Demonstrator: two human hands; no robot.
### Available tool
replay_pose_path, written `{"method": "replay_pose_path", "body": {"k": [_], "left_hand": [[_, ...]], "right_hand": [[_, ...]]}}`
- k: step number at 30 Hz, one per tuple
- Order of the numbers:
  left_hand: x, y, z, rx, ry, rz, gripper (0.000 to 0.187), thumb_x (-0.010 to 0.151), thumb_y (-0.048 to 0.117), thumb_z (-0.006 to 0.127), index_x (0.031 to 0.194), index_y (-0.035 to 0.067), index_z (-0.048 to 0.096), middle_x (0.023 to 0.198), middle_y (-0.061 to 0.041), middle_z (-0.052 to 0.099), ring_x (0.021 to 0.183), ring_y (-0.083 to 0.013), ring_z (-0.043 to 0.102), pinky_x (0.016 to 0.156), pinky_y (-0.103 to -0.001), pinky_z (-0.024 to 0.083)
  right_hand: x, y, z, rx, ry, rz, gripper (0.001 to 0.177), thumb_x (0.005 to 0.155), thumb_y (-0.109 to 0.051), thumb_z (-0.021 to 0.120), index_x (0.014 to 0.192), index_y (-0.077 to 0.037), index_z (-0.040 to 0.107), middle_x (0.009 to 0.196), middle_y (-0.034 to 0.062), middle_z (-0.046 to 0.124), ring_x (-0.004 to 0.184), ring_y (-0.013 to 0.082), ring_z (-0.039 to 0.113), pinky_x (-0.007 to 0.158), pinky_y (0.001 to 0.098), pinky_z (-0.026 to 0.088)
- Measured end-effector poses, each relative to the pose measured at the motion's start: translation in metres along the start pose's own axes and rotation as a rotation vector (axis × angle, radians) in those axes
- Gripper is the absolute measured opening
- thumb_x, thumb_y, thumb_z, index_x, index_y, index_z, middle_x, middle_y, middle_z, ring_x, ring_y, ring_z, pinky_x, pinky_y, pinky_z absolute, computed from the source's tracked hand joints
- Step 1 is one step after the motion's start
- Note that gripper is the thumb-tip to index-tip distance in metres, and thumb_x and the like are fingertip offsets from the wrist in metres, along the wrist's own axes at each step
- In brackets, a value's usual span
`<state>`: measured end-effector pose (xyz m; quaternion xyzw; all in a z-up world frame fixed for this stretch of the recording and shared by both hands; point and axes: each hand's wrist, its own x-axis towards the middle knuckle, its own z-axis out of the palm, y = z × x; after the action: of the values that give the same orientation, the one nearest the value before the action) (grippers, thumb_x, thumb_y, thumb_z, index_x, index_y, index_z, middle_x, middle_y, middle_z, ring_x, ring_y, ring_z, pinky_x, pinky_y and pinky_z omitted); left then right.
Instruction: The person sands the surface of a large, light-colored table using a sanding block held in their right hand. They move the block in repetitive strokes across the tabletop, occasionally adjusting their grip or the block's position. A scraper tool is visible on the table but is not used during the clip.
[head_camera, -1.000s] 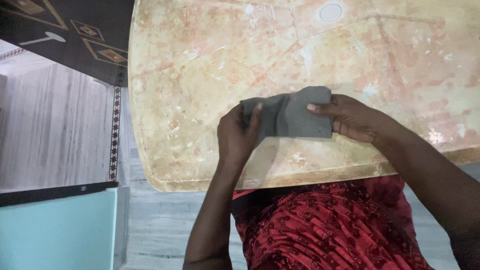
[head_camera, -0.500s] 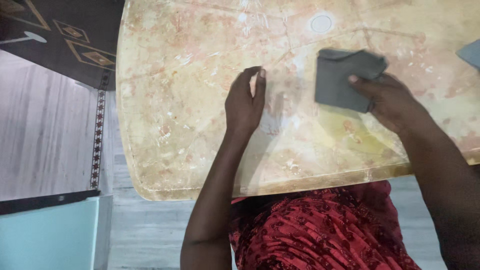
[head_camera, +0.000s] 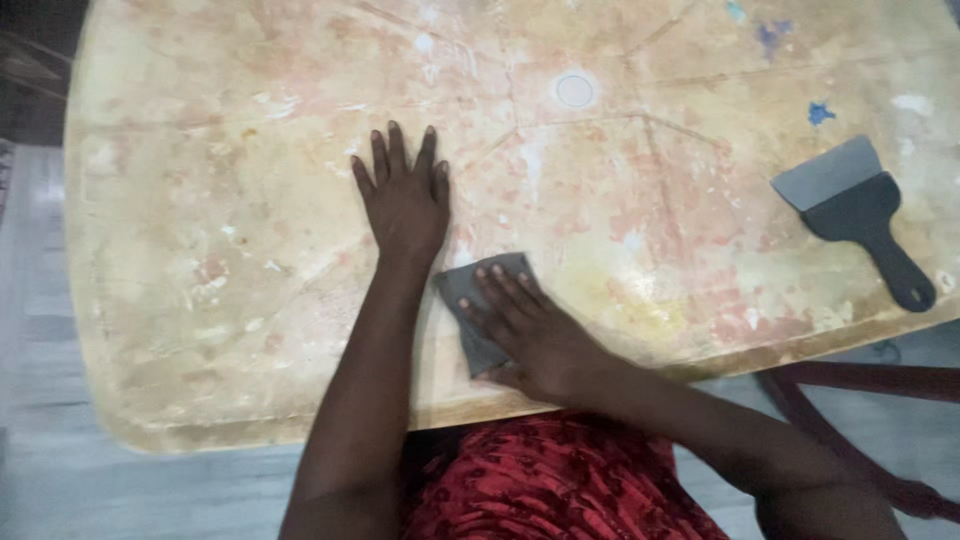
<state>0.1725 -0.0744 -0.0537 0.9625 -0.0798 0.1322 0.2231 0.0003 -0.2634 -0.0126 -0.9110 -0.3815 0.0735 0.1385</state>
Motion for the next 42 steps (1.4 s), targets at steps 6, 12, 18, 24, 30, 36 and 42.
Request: {"method": "replay_pose_path", "body": {"k": [6,12,18,24,30,36,42], "left_hand": [[-0.002,0.0,-0.009,-0.02,-0.024,0.032,0.052,0.11,0.038,0.045,0.157,0.017,0.05,0.166,-0.026,0.031,0.155,-0.0443,0.021,0.123,-0.064,0.004],[-0.001,0.002,-0.008,-0.012,0.026,0.042,0.052,0.11,0.036,0.046,0.156,0.015,0.052,0.166,-0.027,0.032,0.155,-0.0449,0.021,0.123,-0.065,0.004],[-0.001,0.007,-0.012,-0.011,0.026,0.021,0.05,0.111,0.035,0.042,0.155,0.014,0.053,0.163,-0.027,0.036,0.153,-0.0446,0.024,0.122,-0.065,0.005],[0.0,0.01,-0.024,-0.101,0.033,-0.026,0.058,0.114,0.042,0.036,0.154,0.003,0.049,0.161,-0.025,0.04,0.153,-0.0426,0.027,0.122,-0.064,0.008],[0.002,0.012,-0.025,-0.05,0.012,-0.023,0.063,0.113,0.046,0.035,0.153,-0.001,0.047,0.162,-0.025,0.039,0.153,-0.0419,0.026,0.122,-0.063,0.009],[0.002,0.012,-0.017,0.014,0.022,-0.019,0.068,0.111,0.049,0.035,0.154,-0.003,0.044,0.163,-0.027,0.035,0.154,-0.0428,0.023,0.122,-0.064,0.005],[0.004,0.012,-0.008,0.082,-0.003,-0.041,0.071,0.11,0.051,0.032,0.155,-0.002,0.041,0.164,-0.026,0.032,0.154,-0.0439,0.02,0.122,-0.067,0.004]], "right_hand": [[0.002,0.072,-0.008,-0.231,0.068,0.213,0.084,0.102,-0.059,0.05,0.166,-0.011,0.023,0.171,0.0266,0.015,0.156,0.0422,0.017,0.124,0.0549,0.019],[-0.063,0.279,-0.038,-0.603,0.28,0.585,0.066,0.124,-0.049,0.047,0.169,-0.003,0.03,0.173,0.0287,0.023,0.16,0.0568,0.021,0.132,0.0661,0.025],[0.004,0.278,-0.039,-0.267,0.261,0.952,0.08,0.112,-0.056,0.037,0.163,0.004,0.025,0.16,0.047,0.015,0.151,0.0641,0.011,0.121,0.0708,0.013],[0.1,0.122,-0.02,-0.141,0.184,0.263,0.077,0.108,-0.059,0.04,0.164,-0.008,0.026,0.169,0.032,0.013,0.158,0.047,0.011,0.126,0.0573,0.012],[0.103,0.175,-0.041,-0.112,0.23,0.257,0.073,0.107,-0.057,0.045,0.164,-0.014,0.03,0.17,0.0251,0.021,0.158,0.0417,0.021,0.128,0.0504,0.02],[0.006,0.375,-0.061,-0.153,0.446,0.675,0.085,0.11,-0.055,0.049,0.155,0.015,0.03,0.162,0.0399,0.027,0.153,0.0515,0.024,0.125,0.0519,0.018],[-0.032,0.461,-0.058,-0.249,0.424,1.094,0.078,0.115,-0.057,0.039,0.154,0.009,0.026,0.156,0.0481,0.016,0.147,0.0671,0.006,0.115,0.0727,0.005]]}}
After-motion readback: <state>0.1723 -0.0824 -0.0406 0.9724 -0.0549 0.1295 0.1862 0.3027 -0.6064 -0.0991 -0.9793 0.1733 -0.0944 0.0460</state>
